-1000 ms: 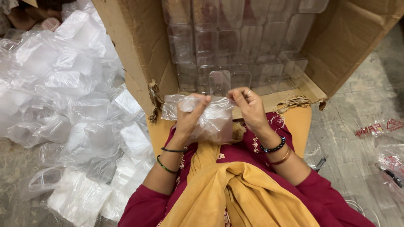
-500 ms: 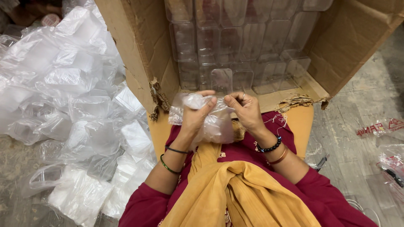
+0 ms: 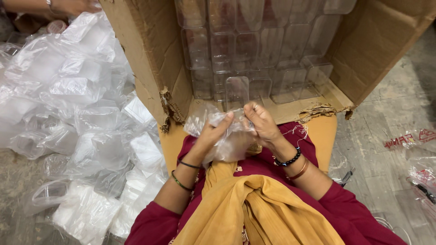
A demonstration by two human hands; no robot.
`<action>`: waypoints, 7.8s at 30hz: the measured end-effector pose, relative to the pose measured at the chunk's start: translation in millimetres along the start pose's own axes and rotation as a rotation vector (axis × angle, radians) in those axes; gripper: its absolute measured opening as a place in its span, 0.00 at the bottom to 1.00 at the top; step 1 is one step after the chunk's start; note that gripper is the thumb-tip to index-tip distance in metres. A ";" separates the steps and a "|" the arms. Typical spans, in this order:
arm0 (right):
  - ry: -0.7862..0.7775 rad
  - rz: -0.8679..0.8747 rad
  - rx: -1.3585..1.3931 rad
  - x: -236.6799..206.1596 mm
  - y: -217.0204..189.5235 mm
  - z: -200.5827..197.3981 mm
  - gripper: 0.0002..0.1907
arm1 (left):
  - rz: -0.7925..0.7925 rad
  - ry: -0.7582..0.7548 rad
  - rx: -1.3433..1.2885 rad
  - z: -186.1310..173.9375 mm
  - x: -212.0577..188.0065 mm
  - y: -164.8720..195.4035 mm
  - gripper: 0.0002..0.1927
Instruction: The person sits on the floor and packs clear plastic containers into clear plastic bags, twisting the bags closed and placing the bagged containers into a large cardboard box. They repeatedly take containers from a pile on the floor and continue filling bags throughout the clip.
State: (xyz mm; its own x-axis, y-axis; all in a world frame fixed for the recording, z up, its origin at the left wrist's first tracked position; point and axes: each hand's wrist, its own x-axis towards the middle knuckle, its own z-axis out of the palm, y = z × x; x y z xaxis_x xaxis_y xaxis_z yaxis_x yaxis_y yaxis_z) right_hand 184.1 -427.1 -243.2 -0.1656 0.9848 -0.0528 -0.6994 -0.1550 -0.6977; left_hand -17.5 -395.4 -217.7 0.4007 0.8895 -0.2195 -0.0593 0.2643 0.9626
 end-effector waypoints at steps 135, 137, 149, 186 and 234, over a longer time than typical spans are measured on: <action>0.441 -0.461 -1.470 37.4 -76.2 -41.3 0.11 | -0.184 -0.074 -0.147 7.0 116.5 -4.5 0.16; 0.650 -0.440 -1.518 63.7 -74.8 -35.3 0.14 | -0.060 0.151 0.129 39.6 152.0 -3.0 0.20; 0.421 0.094 -0.168 40.6 -52.2 -15.4 0.14 | -0.244 -0.025 -0.631 41.8 120.6 -20.8 0.24; 0.569 -0.479 -1.926 60.0 -57.3 -58.2 0.41 | 0.026 0.815 0.834 -229.1 -128.9 43.5 0.29; 0.147 -0.232 -0.311 4.6 -21.6 8.3 0.07 | 0.316 0.112 -0.163 22.1 24.0 21.1 0.09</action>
State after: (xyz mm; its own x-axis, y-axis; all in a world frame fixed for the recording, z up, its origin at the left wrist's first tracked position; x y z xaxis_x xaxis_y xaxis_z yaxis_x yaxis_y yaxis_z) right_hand 192.7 -419.9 -222.5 0.0889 0.9950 0.0458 -0.4589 0.0817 -0.8847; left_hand 11.0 -376.8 -199.1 0.2377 0.9695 0.0595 -0.3126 0.0183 0.9497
